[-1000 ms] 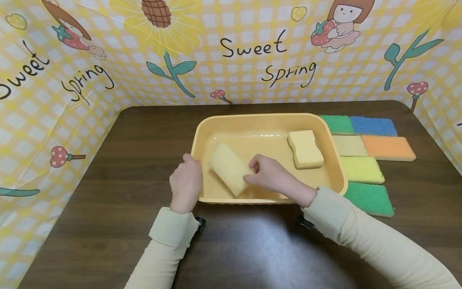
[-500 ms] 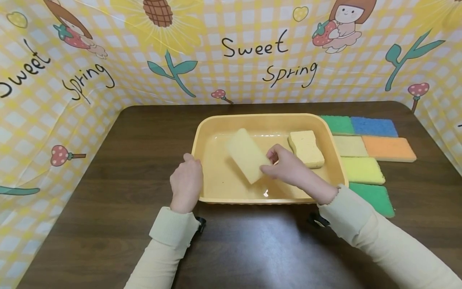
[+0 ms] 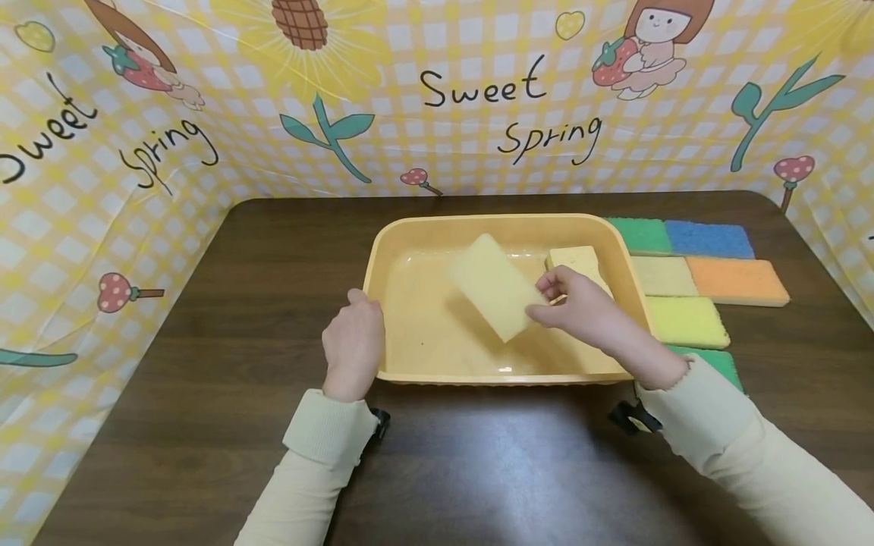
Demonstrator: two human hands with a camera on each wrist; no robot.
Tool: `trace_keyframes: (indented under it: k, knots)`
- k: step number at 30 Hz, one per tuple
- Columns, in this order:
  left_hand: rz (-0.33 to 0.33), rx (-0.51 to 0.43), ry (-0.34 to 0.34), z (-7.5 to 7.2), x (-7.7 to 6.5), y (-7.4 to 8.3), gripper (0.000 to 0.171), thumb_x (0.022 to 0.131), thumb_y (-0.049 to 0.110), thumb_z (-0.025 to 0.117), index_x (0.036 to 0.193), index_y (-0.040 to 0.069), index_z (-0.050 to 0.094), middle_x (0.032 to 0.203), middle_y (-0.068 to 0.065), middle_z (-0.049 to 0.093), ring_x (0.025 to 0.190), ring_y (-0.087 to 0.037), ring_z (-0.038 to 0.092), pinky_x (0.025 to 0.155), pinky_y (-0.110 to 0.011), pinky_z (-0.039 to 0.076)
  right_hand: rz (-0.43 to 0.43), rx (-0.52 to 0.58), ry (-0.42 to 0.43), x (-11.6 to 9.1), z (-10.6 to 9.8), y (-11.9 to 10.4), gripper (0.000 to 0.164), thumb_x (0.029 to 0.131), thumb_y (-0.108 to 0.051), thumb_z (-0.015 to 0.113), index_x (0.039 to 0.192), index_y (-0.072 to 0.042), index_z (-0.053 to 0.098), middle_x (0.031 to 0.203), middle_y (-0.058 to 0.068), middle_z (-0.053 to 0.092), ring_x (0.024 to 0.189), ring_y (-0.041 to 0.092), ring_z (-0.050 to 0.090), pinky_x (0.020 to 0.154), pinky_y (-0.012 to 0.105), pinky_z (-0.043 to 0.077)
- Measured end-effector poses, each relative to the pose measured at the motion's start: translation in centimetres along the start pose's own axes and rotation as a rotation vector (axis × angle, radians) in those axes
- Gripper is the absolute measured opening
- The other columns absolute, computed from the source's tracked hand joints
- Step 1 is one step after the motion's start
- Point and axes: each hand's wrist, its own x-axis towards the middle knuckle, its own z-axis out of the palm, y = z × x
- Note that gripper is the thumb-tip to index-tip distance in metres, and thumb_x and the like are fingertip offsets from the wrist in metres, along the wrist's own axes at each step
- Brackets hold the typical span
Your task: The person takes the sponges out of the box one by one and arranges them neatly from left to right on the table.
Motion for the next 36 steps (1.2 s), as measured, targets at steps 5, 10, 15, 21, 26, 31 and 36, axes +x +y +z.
trace_keyframes:
  k: [5, 10, 15, 21, 26, 31, 36]
  knots:
    - [-0.005, 0.003, -0.011, 0.0, 0.1, 0.0, 0.027, 0.102, 0.019, 0.039, 0.092, -0.005, 0.048, 0.070, -0.022, 0.061, 0.061, -0.035, 0.065, 0.052, -0.046, 0.051, -0.004, 0.039, -0.011, -0.6, -1.3, 0.7, 0.045, 0.089, -0.020, 0.063, 0.120, 0.008, 0.046, 0.107, 0.014, 0.051, 0.089, 0.016, 0.060, 0.074, 0.023, 0.048]
    - [-0.005, 0.008, -0.015, -0.1, 0.1, 0.1, 0.027, 0.102, 0.019, 0.040, 0.093, -0.005, 0.048, 0.070, -0.021, 0.061, 0.061, -0.034, 0.065, 0.051, -0.045, 0.050, 0.026, 0.041, -0.011, -1.3, -2.5, 1.1, 0.044, 0.092, -0.022, 0.061, 0.122, 0.007, 0.045, 0.107, 0.013, 0.051, 0.085, 0.009, 0.059, 0.079, 0.026, 0.051]
    - [-0.002, 0.009, -0.024, -0.1, 0.1, 0.2, 0.027, 0.102, 0.020, 0.040, 0.093, -0.005, 0.048, 0.069, -0.020, 0.060, 0.058, -0.033, 0.063, 0.049, -0.043, 0.049, 0.059, 0.053, 0.011, -1.9, -3.9, 1.7, 0.047, 0.093, -0.025, 0.060, 0.125, 0.007, 0.044, 0.110, 0.013, 0.049, 0.084, 0.006, 0.058, 0.079, 0.028, 0.055]
    - [-0.007, 0.010, -0.030, -0.1, 0.1, 0.2, 0.027, 0.102, 0.020, 0.041, 0.094, -0.005, 0.048, 0.071, -0.021, 0.062, 0.061, -0.034, 0.065, 0.051, -0.044, 0.050, 0.064, 0.056, 0.034, -2.7, -5.6, 3.1, 0.050, 0.095, -0.030, 0.057, 0.129, 0.005, 0.043, 0.112, 0.010, 0.051, 0.081, -0.001, 0.060, 0.076, 0.018, 0.052]
    - [-0.007, 0.014, -0.026, -0.1, 0.1, 0.3, 0.027, 0.102, 0.020, 0.041, 0.094, -0.005, 0.048, 0.072, -0.021, 0.062, 0.062, -0.034, 0.065, 0.052, -0.045, 0.051, 0.068, 0.040, 0.046, -3.4, -7.1, 4.2, 0.053, 0.097, -0.032, 0.053, 0.133, 0.005, 0.041, 0.110, 0.002, 0.055, 0.082, -0.006, 0.058, 0.076, 0.018, 0.052]
    - [-0.002, 0.010, -0.012, 0.0, -0.1, 0.3, 0.027, 0.102, 0.020, 0.040, 0.092, -0.004, 0.049, 0.069, -0.020, 0.061, 0.060, -0.034, 0.065, 0.051, -0.044, 0.050, 0.075, 0.040, 0.076, -4.2, -8.7, 5.4, 0.050, 0.098, -0.033, 0.051, 0.133, 0.001, 0.042, 0.092, -0.023, 0.058, 0.082, -0.008, 0.058, 0.073, 0.017, 0.051]
    - [-0.001, 0.007, -0.018, 0.0, -0.1, 0.3, 0.027, 0.102, 0.020, 0.040, 0.092, -0.004, 0.048, 0.070, -0.020, 0.060, 0.060, -0.033, 0.064, 0.051, -0.044, 0.051, 0.079, 0.044, 0.141, -5.0, -9.8, 6.5, 0.045, 0.098, -0.030, 0.052, 0.130, 0.000, 0.045, 0.085, -0.033, 0.057, 0.080, -0.011, 0.056, 0.069, 0.015, 0.050]
